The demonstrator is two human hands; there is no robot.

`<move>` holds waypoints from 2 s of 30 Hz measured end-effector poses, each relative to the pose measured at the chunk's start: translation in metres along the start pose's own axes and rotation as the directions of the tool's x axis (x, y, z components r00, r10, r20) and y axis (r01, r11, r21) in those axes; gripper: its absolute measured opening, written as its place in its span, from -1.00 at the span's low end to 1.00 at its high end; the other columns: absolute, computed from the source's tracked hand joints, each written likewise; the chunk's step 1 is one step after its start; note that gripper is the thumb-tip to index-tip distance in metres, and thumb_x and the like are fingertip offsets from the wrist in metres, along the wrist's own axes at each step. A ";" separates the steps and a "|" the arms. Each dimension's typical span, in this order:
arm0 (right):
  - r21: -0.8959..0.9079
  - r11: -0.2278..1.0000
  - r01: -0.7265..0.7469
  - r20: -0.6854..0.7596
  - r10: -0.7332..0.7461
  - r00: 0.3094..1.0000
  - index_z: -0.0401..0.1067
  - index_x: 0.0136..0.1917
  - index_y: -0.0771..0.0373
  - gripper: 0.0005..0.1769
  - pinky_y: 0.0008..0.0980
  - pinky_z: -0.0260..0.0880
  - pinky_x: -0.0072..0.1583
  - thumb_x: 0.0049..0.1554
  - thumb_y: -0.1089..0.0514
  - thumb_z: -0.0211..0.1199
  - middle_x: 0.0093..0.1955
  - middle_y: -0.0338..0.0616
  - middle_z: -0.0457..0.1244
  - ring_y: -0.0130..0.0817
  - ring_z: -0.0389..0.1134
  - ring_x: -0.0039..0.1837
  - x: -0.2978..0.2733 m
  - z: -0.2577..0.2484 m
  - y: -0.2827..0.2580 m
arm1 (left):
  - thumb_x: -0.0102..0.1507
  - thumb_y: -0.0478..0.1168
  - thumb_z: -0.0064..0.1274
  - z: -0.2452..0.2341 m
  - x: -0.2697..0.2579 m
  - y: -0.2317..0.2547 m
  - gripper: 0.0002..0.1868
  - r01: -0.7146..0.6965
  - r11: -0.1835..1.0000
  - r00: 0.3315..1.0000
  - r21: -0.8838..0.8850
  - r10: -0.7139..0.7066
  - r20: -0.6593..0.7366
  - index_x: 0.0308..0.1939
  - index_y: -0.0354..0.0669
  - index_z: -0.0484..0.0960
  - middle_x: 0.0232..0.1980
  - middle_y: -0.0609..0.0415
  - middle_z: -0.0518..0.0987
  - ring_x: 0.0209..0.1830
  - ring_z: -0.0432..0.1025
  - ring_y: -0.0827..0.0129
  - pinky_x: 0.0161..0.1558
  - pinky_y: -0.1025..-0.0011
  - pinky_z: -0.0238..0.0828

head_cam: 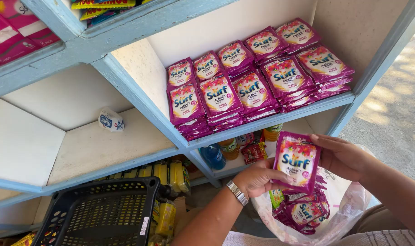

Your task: The person takes packets of laundry detergent from a white plastic bag resting on their lap and places them onto a light blue shelf. They handle both purple and green packets, arranging them in neat rows among existing stock.

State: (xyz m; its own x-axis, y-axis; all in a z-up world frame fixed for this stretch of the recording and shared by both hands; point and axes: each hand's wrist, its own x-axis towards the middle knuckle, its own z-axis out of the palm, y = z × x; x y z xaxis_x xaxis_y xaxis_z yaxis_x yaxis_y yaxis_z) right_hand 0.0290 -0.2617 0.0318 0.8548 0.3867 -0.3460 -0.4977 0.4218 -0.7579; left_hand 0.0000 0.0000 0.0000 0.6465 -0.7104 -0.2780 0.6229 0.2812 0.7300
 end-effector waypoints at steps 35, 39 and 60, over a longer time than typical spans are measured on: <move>-0.343 0.935 -0.092 -0.063 0.075 0.995 0.09 0.54 0.03 -0.27 -0.25 0.45 -0.01 0.13 0.09 0.21 0.13 -0.06 0.32 -0.34 0.40 0.04 -0.019 0.038 0.020 | 0.21 0.15 0.25 0.025 0.010 -0.018 -0.43 -0.158 0.987 0.910 0.025 0.155 -0.385 0.21 0.06 0.51 0.13 0.19 0.65 0.12 0.55 0.41 0.09 0.28 0.55; -0.367 0.930 -0.019 -0.060 -0.003 0.998 0.09 0.52 0.02 -0.20 -0.22 0.45 0.03 0.06 0.14 0.30 0.20 -0.06 0.33 -0.31 0.40 0.10 -0.029 0.053 0.014 | 0.23 0.18 0.25 0.015 0.013 -0.017 -0.43 -0.108 0.993 0.933 -0.056 0.082 -0.350 0.21 0.05 0.54 0.15 0.19 0.65 0.16 0.55 0.45 0.14 0.32 0.55; -0.474 0.875 -0.101 -0.099 0.061 0.993 0.35 0.31 0.32 -0.48 -0.39 0.33 -0.13 0.18 0.00 0.24 -0.07 -0.10 0.34 -0.41 0.30 -0.14 0.004 0.005 0.054 | 0.39 0.06 0.15 -0.020 0.021 -0.022 -0.51 -0.206 0.928 0.932 -0.312 0.089 -0.351 0.28 -0.11 0.53 0.20 0.05 0.63 0.17 0.54 0.27 0.20 0.15 0.53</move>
State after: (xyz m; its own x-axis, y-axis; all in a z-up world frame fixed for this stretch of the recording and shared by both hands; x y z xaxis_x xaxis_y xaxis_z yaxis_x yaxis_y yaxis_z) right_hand 0.0046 -0.2338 -0.0074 0.8331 0.3288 -0.4449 -0.4522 -0.0586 -0.8900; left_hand 0.0085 -0.0084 -0.0344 0.8125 -0.4113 -0.4132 0.5823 0.6081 0.5396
